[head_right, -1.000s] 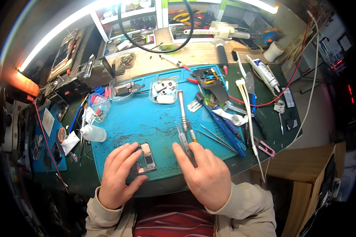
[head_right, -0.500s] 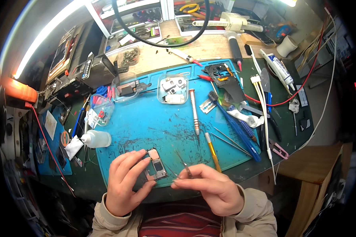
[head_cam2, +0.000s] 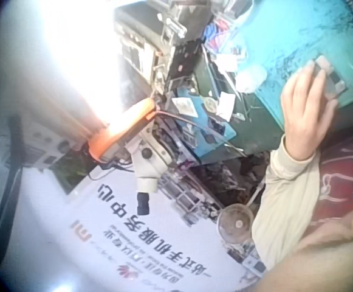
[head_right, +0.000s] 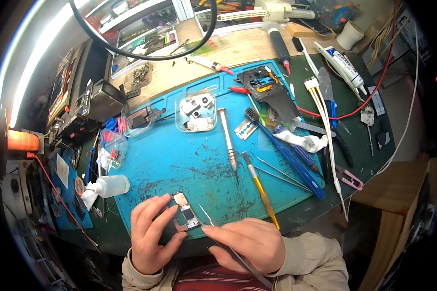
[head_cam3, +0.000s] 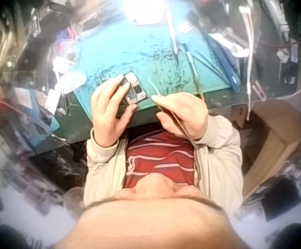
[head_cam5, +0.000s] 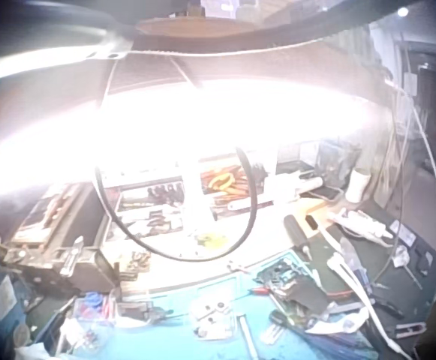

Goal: The person applies flux to a small circuit board, then uses a hot air rework station to heat the board while holding it with tweezers. The person repeatedly applies heat to specific areas of the board.

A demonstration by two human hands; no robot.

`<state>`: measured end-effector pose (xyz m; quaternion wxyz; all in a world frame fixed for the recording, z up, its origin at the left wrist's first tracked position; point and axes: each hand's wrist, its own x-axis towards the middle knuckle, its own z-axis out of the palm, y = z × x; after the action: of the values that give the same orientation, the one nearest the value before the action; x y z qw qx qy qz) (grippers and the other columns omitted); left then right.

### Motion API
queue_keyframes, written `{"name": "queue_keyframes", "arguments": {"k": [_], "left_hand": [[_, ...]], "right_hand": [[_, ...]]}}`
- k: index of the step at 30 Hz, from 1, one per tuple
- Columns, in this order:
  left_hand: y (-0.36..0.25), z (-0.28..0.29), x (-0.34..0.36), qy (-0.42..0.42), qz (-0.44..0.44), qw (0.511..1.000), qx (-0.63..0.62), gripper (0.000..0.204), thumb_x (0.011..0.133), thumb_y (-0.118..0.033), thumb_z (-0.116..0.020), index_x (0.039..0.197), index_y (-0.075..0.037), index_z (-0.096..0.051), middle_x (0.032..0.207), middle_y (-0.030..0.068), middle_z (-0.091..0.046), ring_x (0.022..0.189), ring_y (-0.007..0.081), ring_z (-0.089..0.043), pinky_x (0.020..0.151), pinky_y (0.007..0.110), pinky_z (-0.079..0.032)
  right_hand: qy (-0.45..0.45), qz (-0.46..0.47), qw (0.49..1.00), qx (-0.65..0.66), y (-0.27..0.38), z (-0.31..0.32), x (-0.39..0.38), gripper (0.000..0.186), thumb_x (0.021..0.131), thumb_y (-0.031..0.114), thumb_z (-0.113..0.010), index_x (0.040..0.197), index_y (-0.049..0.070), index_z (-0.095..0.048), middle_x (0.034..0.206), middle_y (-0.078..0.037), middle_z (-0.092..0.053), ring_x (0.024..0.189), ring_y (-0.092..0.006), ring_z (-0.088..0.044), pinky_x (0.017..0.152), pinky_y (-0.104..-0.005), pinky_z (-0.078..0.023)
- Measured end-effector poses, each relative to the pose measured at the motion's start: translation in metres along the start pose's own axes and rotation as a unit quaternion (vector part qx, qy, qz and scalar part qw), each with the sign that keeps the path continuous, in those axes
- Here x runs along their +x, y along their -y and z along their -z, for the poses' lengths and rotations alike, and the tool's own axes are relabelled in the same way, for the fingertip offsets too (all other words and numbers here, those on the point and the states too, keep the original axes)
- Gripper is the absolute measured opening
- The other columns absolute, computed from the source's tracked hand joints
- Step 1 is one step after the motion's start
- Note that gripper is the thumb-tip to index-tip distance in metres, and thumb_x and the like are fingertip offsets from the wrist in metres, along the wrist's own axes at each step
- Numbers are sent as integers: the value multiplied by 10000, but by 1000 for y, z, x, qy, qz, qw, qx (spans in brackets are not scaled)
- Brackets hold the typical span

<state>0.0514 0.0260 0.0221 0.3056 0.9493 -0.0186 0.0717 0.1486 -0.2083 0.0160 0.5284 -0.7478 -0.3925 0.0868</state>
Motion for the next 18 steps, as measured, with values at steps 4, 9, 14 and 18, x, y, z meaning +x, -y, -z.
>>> {"name": "queue_keyframes", "arguments": {"k": [4,9,14,18], "left_hand": [[-1,0,0,3,1,1000,11,603,731,-121,-877,1294,-23,-682,1419,174,-615,1262,406,-562,1062,500,-474],[-1,0,-1,8,5,1000,17,590,745,-141,-873,1291,-24,-683,1415,180,-614,1260,409,-561,1060,507,-474],[-4,0,0,10,13,999,28,591,752,-149,-874,1297,-28,-681,1418,178,-614,1263,408,-561,1066,509,-470],[-6,1,0,11,16,999,37,592,760,-159,-877,1303,-31,-678,1420,177,-614,1265,407,-561,1069,508,-468]], "right_hand": [[0,19,1000,5,-4,-1,3,464,780,48,-863,1228,38,-745,867,-65,-728,682,-218,-696,591,-309,-548],[11,25,1000,7,-6,0,5,450,789,40,-852,1226,39,-746,864,-47,-725,669,-199,-687,573,-304,-537],[5,20,1000,5,-7,-3,5,445,796,41,-847,1229,38,-745,871,-47,-725,668,-192,-686,569,-301,-536],[12,19,1000,3,-6,-2,5,445,799,45,-846,1232,36,-744,879,-46,-729,672,-189,-690,572,-300,-537]]}}
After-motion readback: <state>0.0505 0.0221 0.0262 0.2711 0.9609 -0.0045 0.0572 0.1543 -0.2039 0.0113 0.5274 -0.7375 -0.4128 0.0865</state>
